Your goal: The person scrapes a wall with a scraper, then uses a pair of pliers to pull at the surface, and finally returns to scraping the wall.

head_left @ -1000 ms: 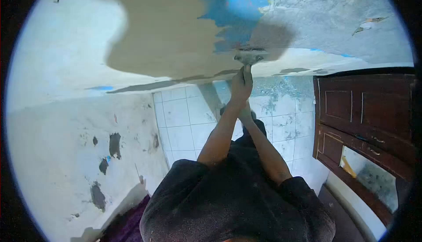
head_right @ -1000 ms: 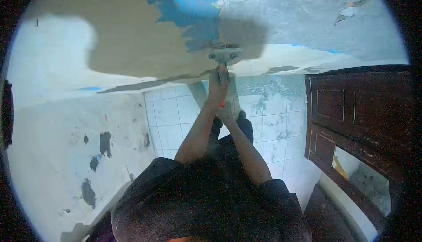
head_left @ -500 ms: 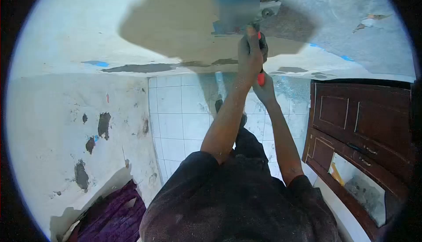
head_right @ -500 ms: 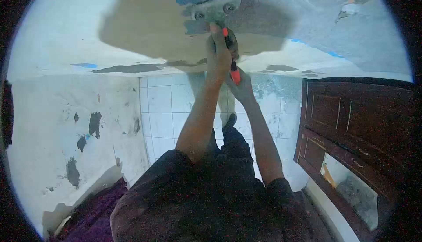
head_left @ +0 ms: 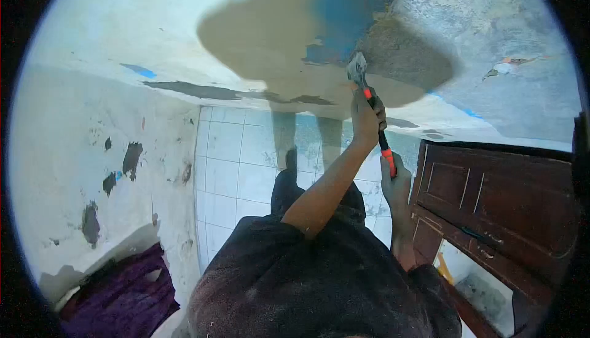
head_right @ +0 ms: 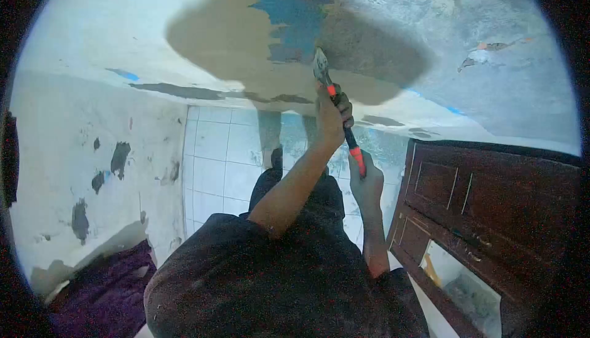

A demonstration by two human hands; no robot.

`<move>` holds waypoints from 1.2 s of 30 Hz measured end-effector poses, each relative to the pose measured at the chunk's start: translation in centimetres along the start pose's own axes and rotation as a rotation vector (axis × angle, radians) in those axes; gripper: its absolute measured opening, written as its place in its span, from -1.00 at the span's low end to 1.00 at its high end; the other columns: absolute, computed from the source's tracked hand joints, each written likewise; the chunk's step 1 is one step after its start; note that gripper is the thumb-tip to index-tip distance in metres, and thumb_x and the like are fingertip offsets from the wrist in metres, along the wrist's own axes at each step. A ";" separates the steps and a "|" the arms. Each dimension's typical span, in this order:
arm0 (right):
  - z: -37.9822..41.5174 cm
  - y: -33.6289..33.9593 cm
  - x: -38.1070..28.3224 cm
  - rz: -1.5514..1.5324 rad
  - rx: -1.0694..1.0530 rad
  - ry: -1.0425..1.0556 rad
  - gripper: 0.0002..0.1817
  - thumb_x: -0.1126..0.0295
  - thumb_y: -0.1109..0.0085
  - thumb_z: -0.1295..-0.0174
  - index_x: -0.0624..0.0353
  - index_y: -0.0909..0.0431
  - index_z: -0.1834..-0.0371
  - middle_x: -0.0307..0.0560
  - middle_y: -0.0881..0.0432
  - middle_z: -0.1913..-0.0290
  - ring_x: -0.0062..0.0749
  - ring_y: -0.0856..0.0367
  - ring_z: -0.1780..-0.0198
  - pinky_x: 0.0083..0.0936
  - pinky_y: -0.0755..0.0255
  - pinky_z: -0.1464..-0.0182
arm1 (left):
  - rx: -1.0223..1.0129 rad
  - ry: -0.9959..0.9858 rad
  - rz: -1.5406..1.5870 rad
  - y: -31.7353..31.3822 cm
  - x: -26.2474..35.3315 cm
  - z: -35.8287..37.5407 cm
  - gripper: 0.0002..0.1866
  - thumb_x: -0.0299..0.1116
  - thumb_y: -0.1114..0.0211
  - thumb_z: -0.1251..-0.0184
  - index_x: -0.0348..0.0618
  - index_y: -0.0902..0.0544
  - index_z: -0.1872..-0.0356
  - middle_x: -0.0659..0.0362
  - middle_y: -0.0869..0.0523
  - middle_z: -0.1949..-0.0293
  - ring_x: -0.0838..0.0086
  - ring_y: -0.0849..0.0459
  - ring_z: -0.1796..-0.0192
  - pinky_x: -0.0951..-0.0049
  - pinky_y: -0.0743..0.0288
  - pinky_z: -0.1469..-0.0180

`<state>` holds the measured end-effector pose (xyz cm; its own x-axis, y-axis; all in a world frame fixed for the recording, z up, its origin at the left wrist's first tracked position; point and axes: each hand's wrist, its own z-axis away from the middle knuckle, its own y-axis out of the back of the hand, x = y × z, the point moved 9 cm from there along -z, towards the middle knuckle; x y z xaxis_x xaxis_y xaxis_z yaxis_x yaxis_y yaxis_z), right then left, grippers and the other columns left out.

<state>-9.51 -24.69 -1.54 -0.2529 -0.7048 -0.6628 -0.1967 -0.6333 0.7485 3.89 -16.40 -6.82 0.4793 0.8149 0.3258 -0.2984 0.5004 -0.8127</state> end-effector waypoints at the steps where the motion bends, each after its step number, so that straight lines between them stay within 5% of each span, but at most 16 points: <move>1: -0.2 -0.1 0.7 0.015 -0.019 -0.002 -0.70 0.19 -0.16 -0.30 0.14 -0.55 0.03 0.14 -0.50 0.61 -0.05 -0.57 0.57 -0.31 -0.34 0.50 | 0.018 -0.027 -0.021 0.0 0.2 0.0 -0.52 0.26 0.22 -0.45 0.11 -0.32 0.41 0.39 -0.24 0.68 0.66 -0.16 0.71 0.59 0.02 0.69; 10: -3.2 3.4 -2.0 0.229 -0.072 0.215 -0.68 0.16 -0.21 -0.25 0.05 -0.57 0.01 0.17 -0.59 0.53 0.12 -0.62 0.46 -0.16 -0.41 0.48 | 0.077 -0.172 0.136 -1.9 2.4 0.5 -0.47 0.37 0.21 -0.37 0.12 -0.35 0.39 0.40 -0.20 0.68 0.65 -0.11 0.69 0.56 0.05 0.68; 16: -2.2 3.2 -1.8 0.256 -0.077 0.034 -0.64 0.17 -0.20 -0.26 0.03 -0.55 -0.07 0.16 -0.58 0.54 0.12 -0.64 0.43 -0.15 -0.42 0.45 | -0.014 -0.106 0.187 -1.7 1.7 0.5 -0.47 0.35 0.24 -0.39 0.12 -0.33 0.43 0.39 -0.17 0.69 0.65 -0.05 0.72 0.58 0.10 0.71; 36: -2.6 3.9 -2.4 0.171 -0.080 0.003 -0.63 0.07 -0.20 -0.25 0.02 -0.60 -0.01 0.22 -0.59 0.50 0.15 -0.63 0.39 -0.12 -0.43 0.41 | 0.016 -0.076 0.170 -2.6 2.1 1.0 -0.52 0.29 0.27 -0.44 0.14 -0.31 0.40 0.40 -0.14 0.68 0.66 -0.04 0.68 0.56 0.11 0.67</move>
<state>-7.21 -26.34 2.91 -0.2737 -0.8051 -0.5261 -0.0752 -0.5274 0.8463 4.86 -15.69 -3.57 0.3574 0.9075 0.2208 -0.3834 0.3581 -0.8514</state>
